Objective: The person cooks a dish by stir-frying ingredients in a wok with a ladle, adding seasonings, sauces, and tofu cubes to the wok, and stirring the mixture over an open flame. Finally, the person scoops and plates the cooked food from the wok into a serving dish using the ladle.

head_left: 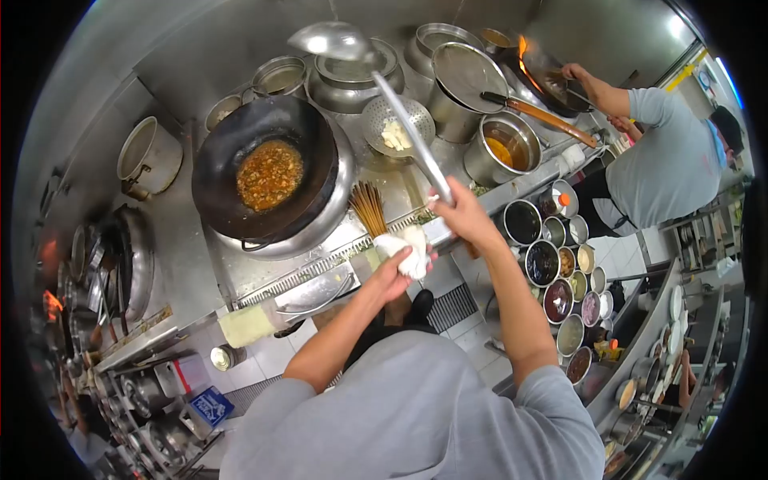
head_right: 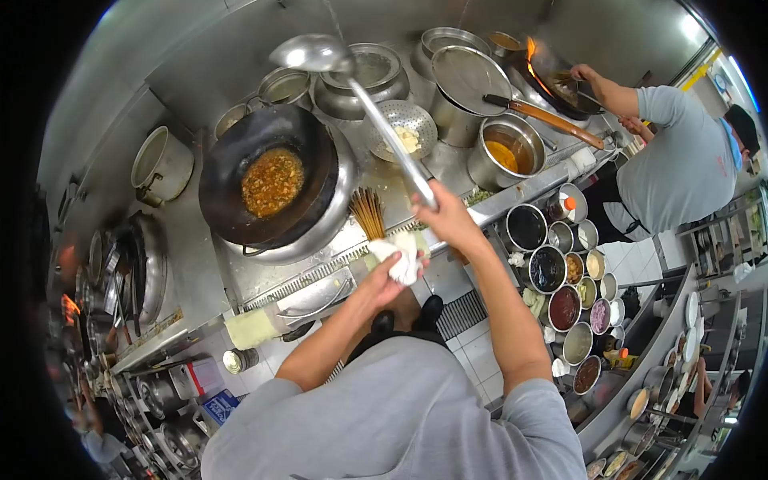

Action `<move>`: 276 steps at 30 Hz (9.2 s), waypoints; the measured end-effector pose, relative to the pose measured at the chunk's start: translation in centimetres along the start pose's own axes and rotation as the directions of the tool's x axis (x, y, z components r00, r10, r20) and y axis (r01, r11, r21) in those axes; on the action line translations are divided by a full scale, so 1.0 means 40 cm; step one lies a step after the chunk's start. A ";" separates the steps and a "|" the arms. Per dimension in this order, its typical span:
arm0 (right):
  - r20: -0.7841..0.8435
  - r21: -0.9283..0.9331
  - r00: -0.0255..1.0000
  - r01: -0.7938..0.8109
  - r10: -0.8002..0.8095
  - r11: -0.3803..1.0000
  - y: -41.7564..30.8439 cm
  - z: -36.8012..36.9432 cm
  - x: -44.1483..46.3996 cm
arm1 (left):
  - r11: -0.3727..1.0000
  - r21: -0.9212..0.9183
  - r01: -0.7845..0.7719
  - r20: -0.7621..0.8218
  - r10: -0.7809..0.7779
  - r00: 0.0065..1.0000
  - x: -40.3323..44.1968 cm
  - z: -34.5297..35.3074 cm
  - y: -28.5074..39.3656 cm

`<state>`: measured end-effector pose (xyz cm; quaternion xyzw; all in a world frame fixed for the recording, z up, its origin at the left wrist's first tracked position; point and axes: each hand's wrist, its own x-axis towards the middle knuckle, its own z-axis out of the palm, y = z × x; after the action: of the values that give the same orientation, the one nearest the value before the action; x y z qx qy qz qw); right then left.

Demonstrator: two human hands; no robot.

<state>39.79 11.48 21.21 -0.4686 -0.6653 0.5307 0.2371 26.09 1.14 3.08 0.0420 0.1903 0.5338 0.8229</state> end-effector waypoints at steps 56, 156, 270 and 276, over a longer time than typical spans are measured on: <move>0.414 0.890 0.898 -0.434 0.151 0.141 0.283 -0.080 -0.012 | -0.544 0.751 0.374 0.161 0.701 0.695 0.148 0.087 0.129; 0.106 -0.075 0.982 -0.148 0.155 0.986 -0.062 0.691 0.277 | 0.921 0.076 -0.383 -0.688 0.327 0.648 -0.415 -0.272 0.641; -0.702 0.547 0.591 0.805 0.398 -0.231 0.329 0.257 -2.138 | 0.302 0.801 0.517 -0.164 -0.720 0.674 -0.684 0.528 -1.552; -0.770 0.505 0.425 0.862 0.477 0.048 0.239 0.260 -2.313 | 0.291 0.701 0.651 -0.173 -0.816 0.551 -0.707 0.546 -1.532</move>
<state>76.40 -74.53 25.78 -0.2302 0.0393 0.4386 0.8678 76.65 -47.37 14.14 0.3146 0.2816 -0.0307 0.9060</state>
